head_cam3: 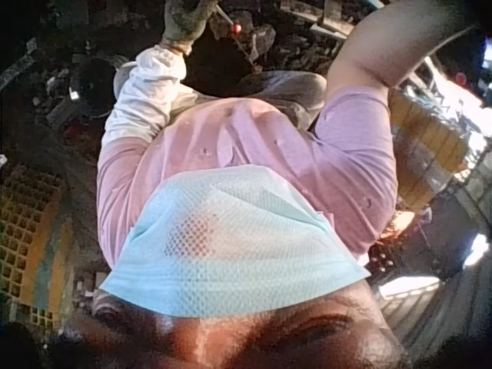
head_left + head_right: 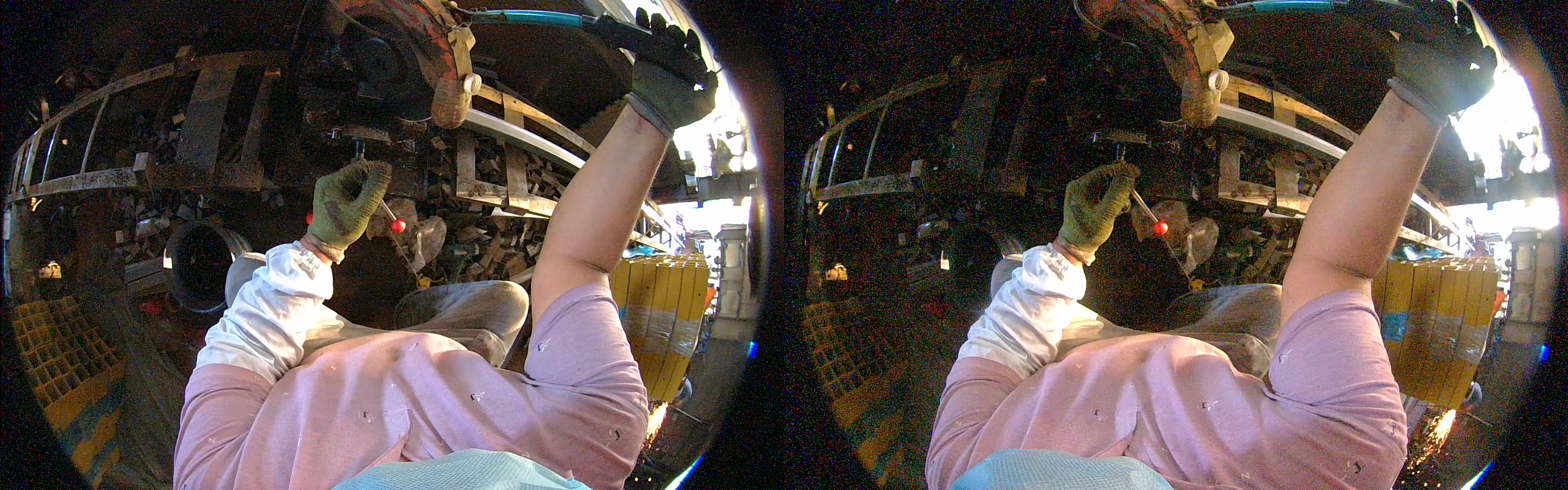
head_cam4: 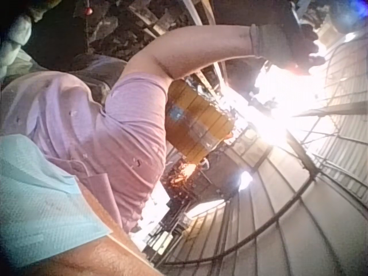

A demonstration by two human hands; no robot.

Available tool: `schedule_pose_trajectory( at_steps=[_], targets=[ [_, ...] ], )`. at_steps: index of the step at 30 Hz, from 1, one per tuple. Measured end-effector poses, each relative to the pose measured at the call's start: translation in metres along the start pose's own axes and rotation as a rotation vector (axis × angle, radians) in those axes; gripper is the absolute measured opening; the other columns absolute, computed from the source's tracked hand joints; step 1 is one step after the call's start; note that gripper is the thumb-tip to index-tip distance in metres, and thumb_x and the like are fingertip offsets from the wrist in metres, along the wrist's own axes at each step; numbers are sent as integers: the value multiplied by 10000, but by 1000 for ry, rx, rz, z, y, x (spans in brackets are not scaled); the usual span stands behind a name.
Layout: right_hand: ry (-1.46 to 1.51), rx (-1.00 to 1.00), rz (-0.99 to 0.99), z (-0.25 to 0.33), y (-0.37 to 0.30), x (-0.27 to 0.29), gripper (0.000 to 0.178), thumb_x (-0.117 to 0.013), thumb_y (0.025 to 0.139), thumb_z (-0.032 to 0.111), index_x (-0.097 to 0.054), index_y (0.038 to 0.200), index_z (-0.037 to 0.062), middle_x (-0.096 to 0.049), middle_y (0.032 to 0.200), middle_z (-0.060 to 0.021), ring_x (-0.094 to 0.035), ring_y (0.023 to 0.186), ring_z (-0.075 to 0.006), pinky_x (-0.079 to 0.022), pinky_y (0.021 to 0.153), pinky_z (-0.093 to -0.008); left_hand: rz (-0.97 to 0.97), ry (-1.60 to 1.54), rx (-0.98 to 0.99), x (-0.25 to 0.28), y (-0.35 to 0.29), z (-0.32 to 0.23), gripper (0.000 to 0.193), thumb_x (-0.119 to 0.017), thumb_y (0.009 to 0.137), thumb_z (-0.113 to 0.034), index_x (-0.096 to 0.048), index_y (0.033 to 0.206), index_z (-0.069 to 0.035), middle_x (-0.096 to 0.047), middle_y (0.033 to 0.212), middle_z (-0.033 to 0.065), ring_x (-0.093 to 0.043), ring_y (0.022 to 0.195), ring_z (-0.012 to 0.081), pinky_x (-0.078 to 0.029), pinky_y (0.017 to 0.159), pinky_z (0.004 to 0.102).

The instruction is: The person sits on the floor and repeatedly places a long metal bar into a chop saw, then cuts it. After each cut, the person removes the cut piece and repeats the process with the remaining bar.

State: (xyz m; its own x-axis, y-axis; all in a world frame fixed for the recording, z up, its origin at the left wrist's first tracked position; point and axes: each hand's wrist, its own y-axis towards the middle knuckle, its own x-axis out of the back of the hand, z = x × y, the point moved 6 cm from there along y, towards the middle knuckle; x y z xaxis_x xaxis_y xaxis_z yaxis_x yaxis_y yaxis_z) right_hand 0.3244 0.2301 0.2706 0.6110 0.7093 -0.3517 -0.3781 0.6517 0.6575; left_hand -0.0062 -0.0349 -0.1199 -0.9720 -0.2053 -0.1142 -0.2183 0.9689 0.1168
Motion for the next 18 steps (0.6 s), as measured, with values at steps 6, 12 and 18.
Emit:
schedule_pose_trajectory(
  at_steps=[6, 12, 18],
  targets=[
    [-20, 47, -58, -1, -2, 1, 626, -600, 778, 515, -798, 1111, 23, -775, 1056, -219, -706, 1084, -503, -397, 1088, -769, 15, 12, -42, -1, 0, -3, 247, -731, 1020, -235, -780, 1146, -28, -709, 811, -20, -602, 682, 57, -489, 622, 245],
    [-14, 44, -76, -1, -6, 0, 593, -594, 802, 513, -808, 1104, 50, -779, 1076, -194, -696, 1122, -495, -383, 1090, -780, 9, 3, -55, -2, -1, -7, 255, -738, 1016, -245, -778, 1141, -27, -717, 814, -11, -607, 683, 62, -491, 616, 253],
    [-35, 52, -27, -4, -12, -8, 592, -576, 844, 503, -788, 1149, 42, -773, 1116, -210, -691, 1137, -496, -370, 1139, -720, 3, -11, -7, -2, -1, -12, 257, -752, 1005, -272, -789, 1098, -35, -713, 773, -3, -605, 657, 60, -488, 599, 258]
  ],
)
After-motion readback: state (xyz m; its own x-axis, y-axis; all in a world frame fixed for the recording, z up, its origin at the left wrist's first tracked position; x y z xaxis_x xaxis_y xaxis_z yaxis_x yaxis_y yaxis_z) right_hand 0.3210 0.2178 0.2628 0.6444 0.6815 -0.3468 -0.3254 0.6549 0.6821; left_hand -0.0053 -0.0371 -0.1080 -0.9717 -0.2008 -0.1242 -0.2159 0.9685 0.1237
